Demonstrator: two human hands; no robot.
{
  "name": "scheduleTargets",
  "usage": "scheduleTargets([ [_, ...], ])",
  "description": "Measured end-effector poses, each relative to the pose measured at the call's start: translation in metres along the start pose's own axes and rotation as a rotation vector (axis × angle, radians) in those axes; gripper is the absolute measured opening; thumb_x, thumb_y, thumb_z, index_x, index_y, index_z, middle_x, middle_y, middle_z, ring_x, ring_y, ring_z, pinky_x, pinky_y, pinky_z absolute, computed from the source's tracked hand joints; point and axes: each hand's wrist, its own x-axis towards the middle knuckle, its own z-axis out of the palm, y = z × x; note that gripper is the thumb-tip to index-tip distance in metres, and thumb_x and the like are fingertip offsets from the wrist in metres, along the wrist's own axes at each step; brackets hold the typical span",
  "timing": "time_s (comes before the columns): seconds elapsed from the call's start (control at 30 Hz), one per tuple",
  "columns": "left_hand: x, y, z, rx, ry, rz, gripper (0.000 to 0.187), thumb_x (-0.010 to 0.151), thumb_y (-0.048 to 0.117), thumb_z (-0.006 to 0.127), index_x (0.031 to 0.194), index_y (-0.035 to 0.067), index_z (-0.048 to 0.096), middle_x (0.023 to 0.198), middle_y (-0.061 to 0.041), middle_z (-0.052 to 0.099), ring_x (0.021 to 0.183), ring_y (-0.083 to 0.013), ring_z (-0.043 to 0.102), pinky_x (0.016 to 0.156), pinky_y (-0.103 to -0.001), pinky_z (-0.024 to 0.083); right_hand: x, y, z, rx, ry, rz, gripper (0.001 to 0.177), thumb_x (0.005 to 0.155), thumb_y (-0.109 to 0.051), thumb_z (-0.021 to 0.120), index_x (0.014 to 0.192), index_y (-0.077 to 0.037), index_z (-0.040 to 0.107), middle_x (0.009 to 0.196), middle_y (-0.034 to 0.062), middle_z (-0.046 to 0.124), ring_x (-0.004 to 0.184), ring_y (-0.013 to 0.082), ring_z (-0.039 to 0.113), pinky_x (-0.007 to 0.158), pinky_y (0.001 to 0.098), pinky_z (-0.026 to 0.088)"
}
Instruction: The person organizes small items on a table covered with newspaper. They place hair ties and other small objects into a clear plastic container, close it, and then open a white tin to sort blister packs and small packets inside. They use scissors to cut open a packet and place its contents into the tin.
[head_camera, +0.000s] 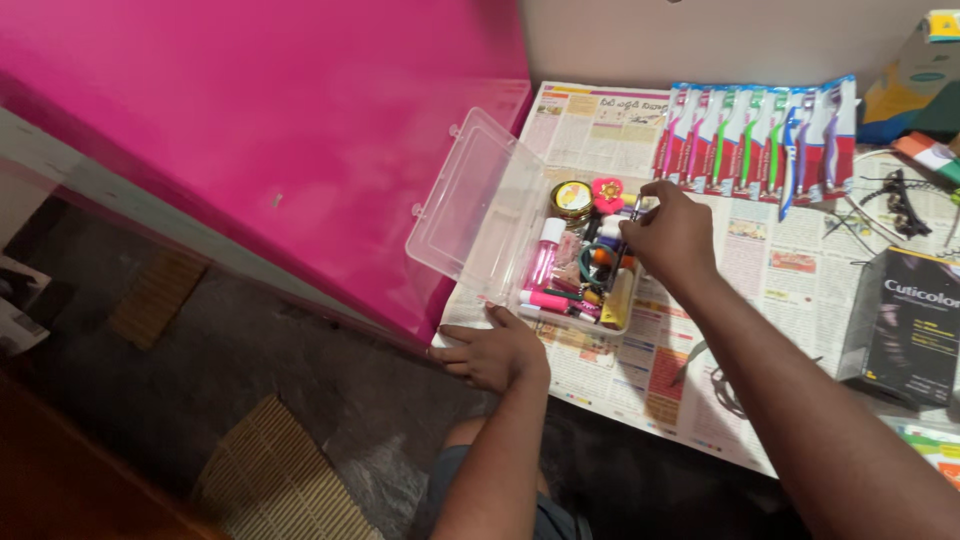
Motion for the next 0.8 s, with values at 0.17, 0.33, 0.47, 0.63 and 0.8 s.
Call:
scheduleTargets([
  [0.17, 0.002, 0.001, -0.007, -0.006, -0.022, 0.023, 0.091, 0.09, 0.061, 0.058, 0.151, -0.001, 0.032, 0.154, -0.031, 0.025, 0.132, -0.0409, 0.041, 0.096, -0.052, 0.048, 0.012, 0.001, 0.014, -0.219, 0.023, -0.085, 0.048, 0.077, -0.014, 0.083, 0.119, 0.003, 0.068, 0.09, 0.0237, 0.073, 0.085, 0.0384, 0.073, 0.078, 0.0463, 0.058],
  [0.33, 0.001, 0.001, -0.009, 0.002, -0.076, 0.013, 0.09, 0.091, 0.061, 0.056, 0.152, 0.0, 0.029, 0.157, -0.033, 0.022, 0.137, -0.0427, 0.037, 0.097, -0.051, 0.047, 0.027, 0.006, 0.022, -0.334, -0.001, -0.116, 0.037, 0.083, -0.011, 0.079, 0.116, 0.004, 0.069, 0.097, 0.0266, 0.072, 0.092, 0.0427, 0.071, 0.083, 0.0491, 0.058],
  [0.47, 0.003, 0.0, -0.007, 0.017, -0.082, 0.028, 0.092, 0.092, 0.06, 0.055, 0.153, -0.003, 0.028, 0.156, -0.035, 0.021, 0.139, -0.0453, 0.034, 0.098, -0.052, 0.047, 0.03, 0.006, 0.024, -0.482, -0.071, -0.071, 0.03, 0.082, -0.009, 0.078, 0.109, 0.003, 0.071, 0.097, 0.0263, 0.072, 0.095, 0.0428, 0.071, 0.08, 0.0504, 0.058],
  [0.63, 0.003, 0.0, -0.005, 0.007, -0.066, 0.029, 0.091, 0.092, 0.06, 0.055, 0.153, -0.002, 0.029, 0.156, -0.034, 0.021, 0.141, -0.0461, 0.032, 0.099, -0.053, 0.046, 0.031, 0.003, 0.022, -0.618, -0.229, 0.079, 0.03, 0.082, -0.023, 0.081, 0.106, -0.005, 0.078, 0.101, 0.021, 0.074, 0.096, 0.0387, 0.073, 0.08, 0.0494, 0.059],
  [0.8, 0.003, 0.0, -0.004, 0.015, -0.061, 0.039, 0.093, 0.091, 0.061, 0.056, 0.153, -0.003, 0.029, 0.155, -0.036, 0.018, 0.14, -0.047, 0.033, 0.099, -0.053, 0.047, 0.05, 0.028, -0.007, -0.292, -0.015, 0.04, 0.027, 0.091, -0.031, 0.076, 0.11, -0.013, 0.082, 0.103, 0.0151, 0.078, 0.095, 0.0334, 0.074, 0.089, 0.0449, 0.058],
])
